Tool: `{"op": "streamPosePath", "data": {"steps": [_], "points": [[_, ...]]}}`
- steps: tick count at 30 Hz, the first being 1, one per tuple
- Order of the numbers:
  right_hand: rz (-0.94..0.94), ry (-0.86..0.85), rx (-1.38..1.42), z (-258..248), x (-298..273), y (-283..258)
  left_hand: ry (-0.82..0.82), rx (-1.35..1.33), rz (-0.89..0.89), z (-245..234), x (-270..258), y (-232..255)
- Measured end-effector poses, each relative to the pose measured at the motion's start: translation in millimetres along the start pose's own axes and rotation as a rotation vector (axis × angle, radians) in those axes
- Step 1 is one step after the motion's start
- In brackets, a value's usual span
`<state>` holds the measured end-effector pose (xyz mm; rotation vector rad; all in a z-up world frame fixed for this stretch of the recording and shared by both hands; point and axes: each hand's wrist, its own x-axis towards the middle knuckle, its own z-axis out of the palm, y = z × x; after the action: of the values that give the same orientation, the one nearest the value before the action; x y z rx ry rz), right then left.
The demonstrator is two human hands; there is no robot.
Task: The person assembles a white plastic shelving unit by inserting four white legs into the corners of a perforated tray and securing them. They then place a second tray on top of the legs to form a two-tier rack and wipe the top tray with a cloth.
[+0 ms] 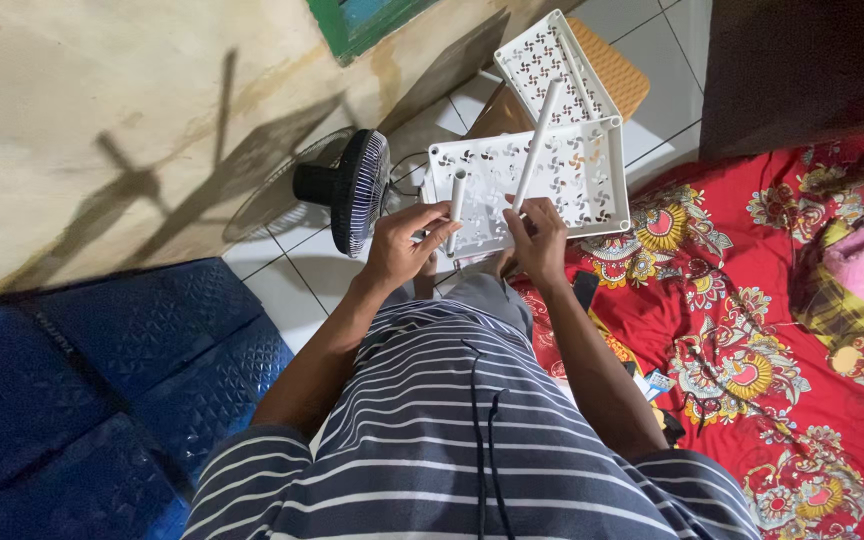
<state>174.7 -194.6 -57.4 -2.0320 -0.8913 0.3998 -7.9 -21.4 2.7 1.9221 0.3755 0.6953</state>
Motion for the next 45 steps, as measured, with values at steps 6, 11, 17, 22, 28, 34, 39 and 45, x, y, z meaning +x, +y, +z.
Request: {"op": "streamPosePath", "data": {"steps": [6,11,17,22,28,34,39,45], "points": [[-0.044,0.019,0.017,3.5,4.9,-2.2,-0.014,0.022,0.008,-2.7,0.2,5.3],[-0.021,0.016,0.026,5.5,5.5,-2.8,0.007,0.036,0.008,-4.9,-1.3,10.4],[-0.002,0.007,0.036,5.0,5.6,-7.0,0.030,0.067,0.026,-6.7,-1.9,17.6],[-0.023,0.010,0.017,3.0,6.3,-12.0,0.012,0.079,0.079,-9.1,-5.2,21.4],[-0.015,0.004,0.044,4.2,7.0,-10.9,-0.003,0.092,0.121,-6.4,-7.3,20.5],[0.015,-0.008,0.033,7.2,7.2,-4.4,0.004,0.105,0.082,-7.5,-11.5,16.0],[0.000,-0.003,0.041,5.3,6.2,-5.7,-0.047,0.097,0.097,-6.7,-16.0,13.3],[0.033,-0.015,0.047,1.9,7.5,-14.7,-0.132,0.148,0.179,-6.1,-19.7,22.0]]}}
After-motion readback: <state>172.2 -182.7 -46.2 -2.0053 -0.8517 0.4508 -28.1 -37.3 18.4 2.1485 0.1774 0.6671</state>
